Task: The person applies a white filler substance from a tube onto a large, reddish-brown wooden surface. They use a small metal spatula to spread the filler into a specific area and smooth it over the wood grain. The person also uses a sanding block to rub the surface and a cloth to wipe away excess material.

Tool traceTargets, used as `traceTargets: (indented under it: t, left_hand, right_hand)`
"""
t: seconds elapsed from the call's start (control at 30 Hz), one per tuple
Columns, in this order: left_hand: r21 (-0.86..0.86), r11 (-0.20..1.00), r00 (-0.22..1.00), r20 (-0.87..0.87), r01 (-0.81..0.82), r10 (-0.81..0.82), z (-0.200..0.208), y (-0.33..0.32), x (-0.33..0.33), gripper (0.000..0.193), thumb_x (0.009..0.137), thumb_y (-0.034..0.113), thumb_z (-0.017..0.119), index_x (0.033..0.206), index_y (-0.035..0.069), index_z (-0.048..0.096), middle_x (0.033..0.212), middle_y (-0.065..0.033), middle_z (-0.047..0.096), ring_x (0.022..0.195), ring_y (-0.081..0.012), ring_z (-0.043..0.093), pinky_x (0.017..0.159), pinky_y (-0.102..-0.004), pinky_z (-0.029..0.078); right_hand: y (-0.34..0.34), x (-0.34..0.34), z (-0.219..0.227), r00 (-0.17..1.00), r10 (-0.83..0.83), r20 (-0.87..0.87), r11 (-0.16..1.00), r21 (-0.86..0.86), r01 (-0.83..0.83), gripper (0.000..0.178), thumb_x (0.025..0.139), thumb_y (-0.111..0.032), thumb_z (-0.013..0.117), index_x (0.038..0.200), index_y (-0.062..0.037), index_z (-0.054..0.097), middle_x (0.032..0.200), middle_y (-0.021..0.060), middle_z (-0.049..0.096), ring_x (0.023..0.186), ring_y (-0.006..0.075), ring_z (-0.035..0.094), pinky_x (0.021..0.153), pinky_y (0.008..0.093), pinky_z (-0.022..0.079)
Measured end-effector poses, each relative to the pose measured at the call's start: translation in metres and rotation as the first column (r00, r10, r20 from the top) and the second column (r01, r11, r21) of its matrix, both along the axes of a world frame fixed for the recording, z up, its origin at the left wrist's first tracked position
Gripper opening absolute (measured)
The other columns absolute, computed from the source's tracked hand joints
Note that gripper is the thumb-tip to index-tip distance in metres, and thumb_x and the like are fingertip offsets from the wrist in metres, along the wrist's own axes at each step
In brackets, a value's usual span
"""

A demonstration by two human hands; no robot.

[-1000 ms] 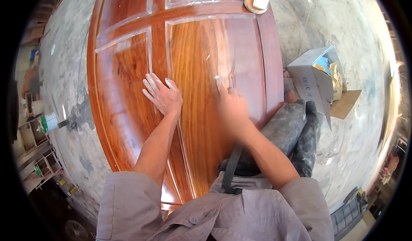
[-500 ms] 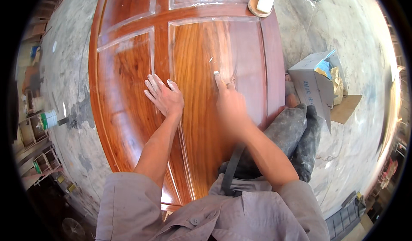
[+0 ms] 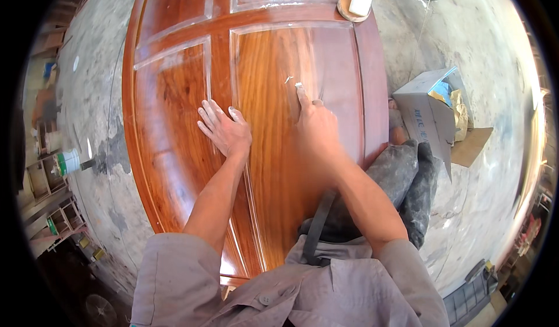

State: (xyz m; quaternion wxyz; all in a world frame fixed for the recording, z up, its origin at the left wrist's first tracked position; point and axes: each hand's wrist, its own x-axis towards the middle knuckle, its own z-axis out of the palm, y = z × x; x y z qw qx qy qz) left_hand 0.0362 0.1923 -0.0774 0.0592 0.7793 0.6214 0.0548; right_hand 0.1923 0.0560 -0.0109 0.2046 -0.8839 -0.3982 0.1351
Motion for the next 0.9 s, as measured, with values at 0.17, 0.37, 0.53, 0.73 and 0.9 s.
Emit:
traceTargets:
  t: [0.17,0.37,0.53,0.73,0.9]
  left_hand:
    - [0.008,1.000,1.000,0.000,0.000,0.000,0.001,0.002,-0.004,0.067,0.111,0.035,0.041,0.166,-0.002,0.029,0.177,-0.0153,0.021,0.165,-0.0325,0.016,0.135,-0.0516,0.008]
    - [0.016,1.000,1.000,0.003,0.009,-0.009,-0.001,0.000,0.000,0.066,0.111,0.034,0.041,0.165,-0.002,0.030,0.177,-0.0158,0.022,0.165,-0.0330,0.016,0.135,-0.0522,0.009]
    - [0.002,1.000,1.000,-0.025,0.003,-0.003,-0.002,0.000,-0.006,0.066,0.111,0.034,0.041,0.165,-0.003,0.031,0.177,-0.0163,0.022,0.165,-0.0333,0.016,0.134,-0.0526,0.009]
    - [0.035,0.999,1.000,-0.014,0.020,-0.019,-0.006,0.000,-0.004,0.066,0.111,0.035,0.042,0.165,-0.003,0.031,0.176,-0.0164,0.023,0.164,-0.0336,0.017,0.134,-0.0528,0.010]
    - [0.034,0.999,1.000,-0.007,0.000,0.001,-0.004,0.001,-0.005,0.066,0.111,0.035,0.042,0.165,-0.002,0.032,0.176,-0.0163,0.024,0.164,-0.0336,0.019,0.134,-0.0526,0.010]
  right_hand:
    - [-0.030,-0.023,-0.007,0.998,0.027,-0.054,0.998,-0.050,-0.030,0.048,0.096,-0.010,0.062,0.144,-0.0108,0.064,0.090,0.0281,0.070,0.076,0.0487,0.069,0.068,0.0574,0.056]
    - [0.019,0.027,-0.023,1.000,0.022,-0.014,1.000,0.005,-0.022,0.049,0.097,-0.009,0.061,0.146,-0.0110,0.062,0.089,0.0288,0.070,0.076,0.0494,0.069,0.067,0.0591,0.055]
    - [-0.041,-0.030,-0.007,0.995,0.057,-0.077,0.997,-0.048,-0.061,0.053,0.099,-0.008,0.060,0.152,-0.0146,0.057,0.091,0.0286,0.070,0.077,0.0503,0.069,0.066,0.0593,0.055]
    - [-0.039,-0.032,-0.016,0.995,0.071,-0.072,0.993,-0.094,-0.078,0.059,0.100,-0.001,0.055,0.156,-0.0183,0.052,0.102,0.0248,0.070,0.073,0.0478,0.069,0.064,0.0559,0.057]
    - [-0.071,-0.054,-0.012,0.987,0.144,-0.077,0.984,-0.098,-0.151,0.065,0.094,-0.001,0.057,0.157,-0.0113,0.048,0.101,0.0220,0.065,0.076,0.0444,0.068,0.066,0.0531,0.057]
